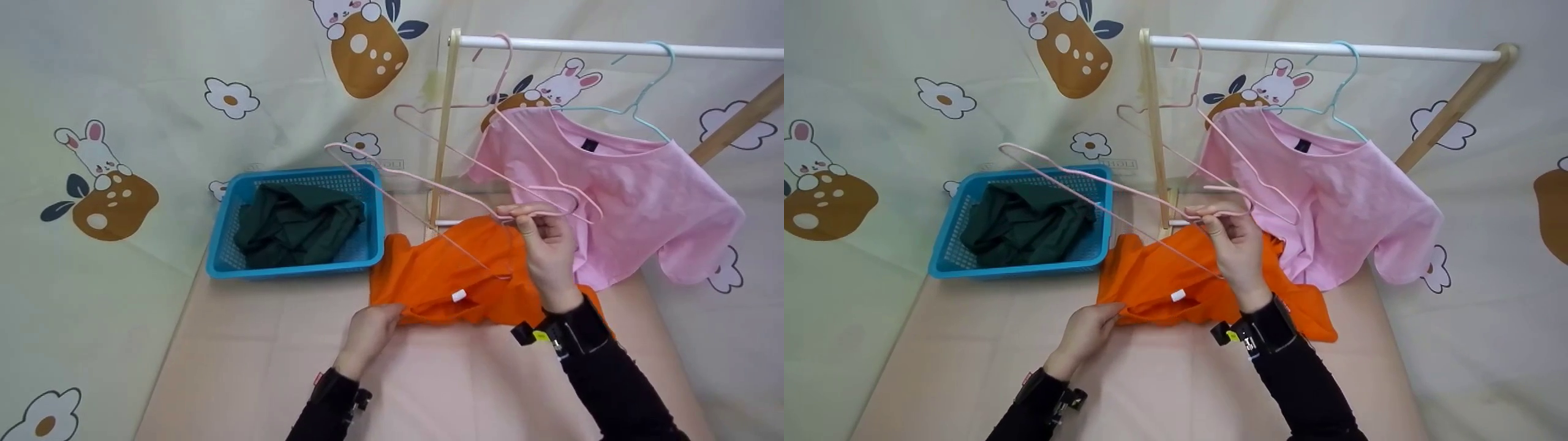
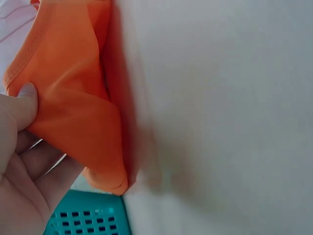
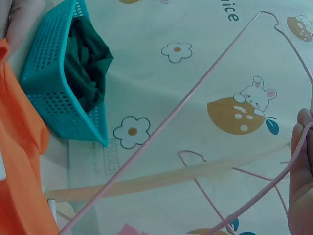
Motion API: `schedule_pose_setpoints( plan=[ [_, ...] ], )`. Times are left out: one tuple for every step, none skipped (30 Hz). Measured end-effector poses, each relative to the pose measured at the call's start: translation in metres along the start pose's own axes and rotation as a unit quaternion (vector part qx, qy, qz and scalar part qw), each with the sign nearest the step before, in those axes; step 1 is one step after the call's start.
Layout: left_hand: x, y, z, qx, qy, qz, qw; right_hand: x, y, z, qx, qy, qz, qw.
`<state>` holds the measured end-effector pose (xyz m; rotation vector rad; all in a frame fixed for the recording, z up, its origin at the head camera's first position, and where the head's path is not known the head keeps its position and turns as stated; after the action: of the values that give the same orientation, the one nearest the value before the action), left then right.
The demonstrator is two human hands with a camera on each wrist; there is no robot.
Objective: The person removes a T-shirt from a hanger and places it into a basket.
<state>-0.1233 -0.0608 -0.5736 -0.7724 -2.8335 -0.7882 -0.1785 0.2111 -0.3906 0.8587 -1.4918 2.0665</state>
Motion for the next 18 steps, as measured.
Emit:
schedule_pose_setpoints(
  plan=[
    [-0.002,-0.002,-0.003,0.000,0.006,-0.003,1.0000,0.002,-0.003,-0.002,0.001,0.007,-0.004,1.000],
    [-0.003,-0.004,-0.005,0.002,0.011,-0.007,0.9999,0.004,-0.005,-0.004,0.012,0.017,-0.009,1.000],
    [-0.004,-0.006,-0.008,0.005,0.016,-0.010,0.9998,0.007,-0.008,-0.005,0.026,0.026,-0.013,0.999],
    [-0.005,-0.009,-0.010,0.007,0.022,-0.014,0.9996,0.010,-0.011,-0.007,0.041,0.036,-0.019,0.998],
    [-0.007,-0.010,-0.013,0.010,0.027,-0.020,0.9994,0.013,-0.014,-0.009,0.058,0.045,-0.024,0.997],
    [-0.008,-0.013,-0.015,0.013,0.032,-0.024,0.9991,0.016,-0.018,-0.010,0.073,0.053,-0.029,0.995],
    [-0.009,-0.015,-0.018,0.016,0.037,-0.029,0.9988,0.019,-0.021,-0.012,0.091,0.060,-0.033,0.994],
    [-0.010,-0.017,-0.020,0.019,0.042,-0.033,0.9984,0.022,-0.024,-0.014,0.103,0.066,-0.037,0.992],
    [-0.011,-0.019,-0.022,0.019,0.048,-0.039,0.9979,0.025,-0.027,-0.016,0.106,0.070,-0.041,0.991],
    [-0.012,-0.022,-0.025,0.018,0.055,-0.045,0.9973,0.027,-0.031,-0.017,0.109,0.074,-0.044,0.990],
    [-0.014,-0.025,-0.027,0.017,0.063,-0.052,0.9966,0.030,-0.034,-0.019,0.108,0.077,-0.046,0.990],
    [-0.015,-0.027,-0.030,0.013,0.071,-0.060,0.9956,0.031,-0.037,-0.020,0.108,0.080,-0.049,0.990],
    [-0.017,-0.030,-0.034,0.008,0.081,-0.070,0.9942,0.033,-0.041,-0.022,0.105,0.082,-0.050,0.990],
    [-0.019,-0.034,-0.038,0.003,0.092,-0.080,0.9925,0.033,-0.044,-0.023,0.100,0.082,-0.052,0.990],
    [-0.021,-0.036,-0.043,-0.004,0.106,-0.091,0.9903,0.034,-0.048,-0.024,0.096,0.082,-0.053,0.991],
    [-0.023,-0.040,-0.048,-0.008,0.119,-0.101,0.9877,0.033,-0.051,-0.025,0.094,0.082,-0.053,0.991],
    [-0.025,-0.042,-0.054,-0.013,0.132,-0.113,0.9848,0.033,-0.055,-0.027,0.090,0.081,-0.053,0.991],
    [-0.027,-0.045,-0.060,-0.017,0.145,-0.123,0.9816,0.032,-0.059,-0.028,0.089,0.082,-0.054,0.991]
  ],
)
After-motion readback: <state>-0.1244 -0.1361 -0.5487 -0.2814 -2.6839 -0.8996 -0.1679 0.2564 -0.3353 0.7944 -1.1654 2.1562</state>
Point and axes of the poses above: each hand's wrist, its own x-axis towards the middle knuckle, its own z-axis out of the palm, y = z × x, the point moved 3 cm from there along x, towards the middle knuckle, and after that the axes turned 7 degrees about -y, right-handed, at the moved point
